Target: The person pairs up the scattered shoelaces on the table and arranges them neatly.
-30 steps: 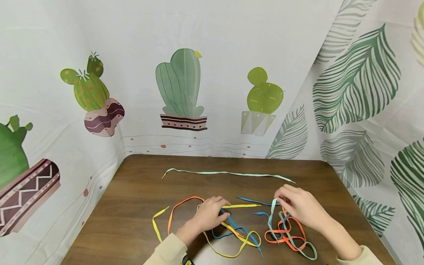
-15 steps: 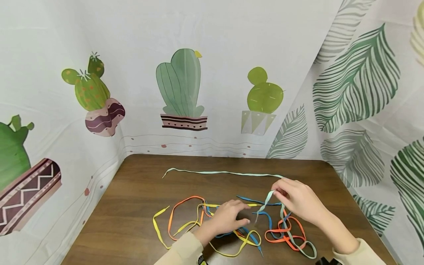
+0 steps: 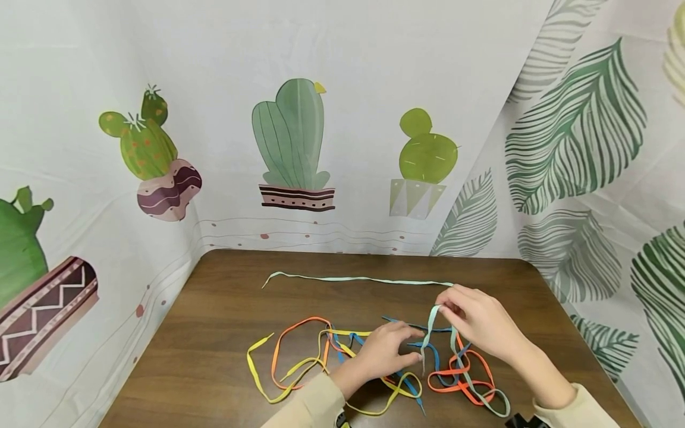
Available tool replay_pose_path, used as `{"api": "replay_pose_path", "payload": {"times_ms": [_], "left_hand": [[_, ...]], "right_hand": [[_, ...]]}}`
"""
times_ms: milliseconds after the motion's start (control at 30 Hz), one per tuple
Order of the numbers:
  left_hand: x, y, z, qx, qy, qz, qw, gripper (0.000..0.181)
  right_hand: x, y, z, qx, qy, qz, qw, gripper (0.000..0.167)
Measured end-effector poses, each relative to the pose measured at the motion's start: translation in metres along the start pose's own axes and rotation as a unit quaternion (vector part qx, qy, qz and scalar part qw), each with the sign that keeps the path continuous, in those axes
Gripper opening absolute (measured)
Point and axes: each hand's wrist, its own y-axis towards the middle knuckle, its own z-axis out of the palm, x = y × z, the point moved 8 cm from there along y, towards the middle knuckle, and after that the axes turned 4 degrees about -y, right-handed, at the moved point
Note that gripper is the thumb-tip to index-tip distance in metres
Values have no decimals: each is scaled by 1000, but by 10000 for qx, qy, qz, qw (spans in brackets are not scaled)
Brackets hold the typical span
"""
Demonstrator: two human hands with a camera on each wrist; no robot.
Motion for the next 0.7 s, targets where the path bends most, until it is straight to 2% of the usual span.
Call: {"api": "replay_pose_path", "payload": {"times_ms": [167, 300, 533, 700], "left_hand": [[-4, -2, -1, -150, -7, 223, 9996, 15], [-5, -3, -6, -395, 180, 491, 9979, 5], [4, -9, -19, -605, 78, 289, 9977, 5], [9, -12, -30, -847, 189, 252, 9959, 8]], "right_hand": [[0, -1, 0, -49, 9, 24, 10000, 28], [-1, -3, 0, -57, 30, 45, 10000, 28], [-8, -10, 1, -57, -99, 112, 9999, 26], [-11, -16, 4, -38, -150, 77, 9999, 26]]}}
